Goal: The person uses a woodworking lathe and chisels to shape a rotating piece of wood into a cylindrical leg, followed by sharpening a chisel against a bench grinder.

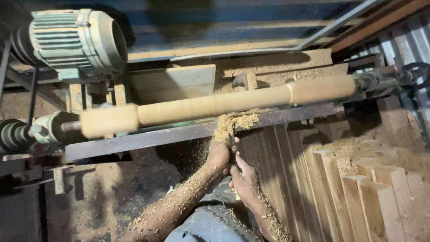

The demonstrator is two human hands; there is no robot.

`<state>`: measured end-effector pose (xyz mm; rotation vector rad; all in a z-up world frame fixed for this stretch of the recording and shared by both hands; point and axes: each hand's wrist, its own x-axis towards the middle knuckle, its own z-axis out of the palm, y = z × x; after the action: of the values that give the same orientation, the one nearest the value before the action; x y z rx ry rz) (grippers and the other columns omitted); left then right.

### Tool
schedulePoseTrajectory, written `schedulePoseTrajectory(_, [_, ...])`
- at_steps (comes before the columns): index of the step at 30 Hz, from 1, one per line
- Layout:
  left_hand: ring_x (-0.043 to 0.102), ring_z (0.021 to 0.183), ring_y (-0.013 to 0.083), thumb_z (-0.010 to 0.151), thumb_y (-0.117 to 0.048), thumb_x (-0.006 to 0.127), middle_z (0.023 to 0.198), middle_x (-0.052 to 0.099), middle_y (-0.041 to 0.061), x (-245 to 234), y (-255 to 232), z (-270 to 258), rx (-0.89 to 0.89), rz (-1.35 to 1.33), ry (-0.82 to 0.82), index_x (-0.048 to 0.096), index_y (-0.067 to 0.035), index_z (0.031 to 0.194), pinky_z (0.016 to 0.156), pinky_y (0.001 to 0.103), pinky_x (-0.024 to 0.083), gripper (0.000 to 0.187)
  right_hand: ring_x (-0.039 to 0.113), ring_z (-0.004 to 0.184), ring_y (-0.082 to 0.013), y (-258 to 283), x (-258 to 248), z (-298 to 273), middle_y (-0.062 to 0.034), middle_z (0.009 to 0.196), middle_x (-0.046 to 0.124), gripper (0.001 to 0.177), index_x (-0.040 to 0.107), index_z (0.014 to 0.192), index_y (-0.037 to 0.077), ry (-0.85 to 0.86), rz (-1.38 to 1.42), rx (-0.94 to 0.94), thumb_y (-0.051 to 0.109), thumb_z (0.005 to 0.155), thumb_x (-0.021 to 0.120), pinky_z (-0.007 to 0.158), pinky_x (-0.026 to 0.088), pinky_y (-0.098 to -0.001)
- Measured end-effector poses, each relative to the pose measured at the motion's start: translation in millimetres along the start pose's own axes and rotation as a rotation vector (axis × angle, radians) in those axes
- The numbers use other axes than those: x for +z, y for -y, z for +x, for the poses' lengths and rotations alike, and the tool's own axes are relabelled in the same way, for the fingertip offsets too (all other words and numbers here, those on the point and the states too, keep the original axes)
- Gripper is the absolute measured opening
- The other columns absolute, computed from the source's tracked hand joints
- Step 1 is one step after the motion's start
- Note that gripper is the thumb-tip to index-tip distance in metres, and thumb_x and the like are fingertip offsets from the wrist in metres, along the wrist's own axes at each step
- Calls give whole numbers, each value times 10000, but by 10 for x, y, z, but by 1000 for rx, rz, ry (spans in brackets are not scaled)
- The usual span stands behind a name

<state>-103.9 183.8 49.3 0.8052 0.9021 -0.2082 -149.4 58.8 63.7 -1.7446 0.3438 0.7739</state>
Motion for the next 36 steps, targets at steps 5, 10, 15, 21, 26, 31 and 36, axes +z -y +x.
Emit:
schedulePoseTrajectory(5, [515,511,139,1059,-258,524,636,569,26,-174,187,213,75,-87,39,708,5,947,439,280,433,340,556,460,-93,-63,120,26,-58,720,634,591,466,1538,140,-22,-76,-26,123,954,559,414,510,-278])
schedulePoseTrajectory(10, [444,419,190,1011,-283,486,588,545,32,-233,7,47,6,126,30,674,-70,919,354,342,315,299,548,456,-86,-165,179,67,-50,814,716,500,574,1452,39,-25,-20,-122,136,962,585,417,468,-273])
schedulePoseTrajectory(15, [542,506,166,1021,-274,489,614,563,34,-293,58,82,35,66,-1,689,-32,958,435,325,414,320,572,439,-100,-202,244,73,-80,776,711,580,495,1505,91,-24,-94,-145,97,930,574,422,494,-289])
schedulePoseTrajectory(21, [575,695,167,1033,-392,480,802,614,46,-419,137,-105,16,-96,200,611,-50,1033,612,338,526,366,620,613,-137,-260,123,-55,-89,955,706,544,585,1462,182,-117,-315,-253,152,921,634,502,533,-300])
schedulePoseTrajectory(26, [584,910,68,983,-392,544,1025,614,-43,-924,266,-403,29,352,382,613,-163,1193,790,295,535,318,631,858,-255,-295,-493,-112,-131,1102,613,559,555,1511,206,-630,-801,-230,194,956,627,642,555,-367])
schedulePoseTrajectory(31, [551,895,112,1022,-450,564,1074,615,-19,-1761,284,-560,-152,364,315,626,-91,1195,788,319,498,403,649,872,-244,-50,-419,-49,-79,1097,629,527,565,1512,218,-674,-1001,-498,261,993,645,729,546,-377])
schedulePoseTrajectory(36, [586,908,89,1002,-468,497,1185,671,-56,-2321,57,-676,-108,445,277,608,-138,1259,832,302,520,433,672,796,-237,58,405,-442,-4,1112,662,460,622,1395,339,-270,-1134,-536,318,938,678,695,551,-400])
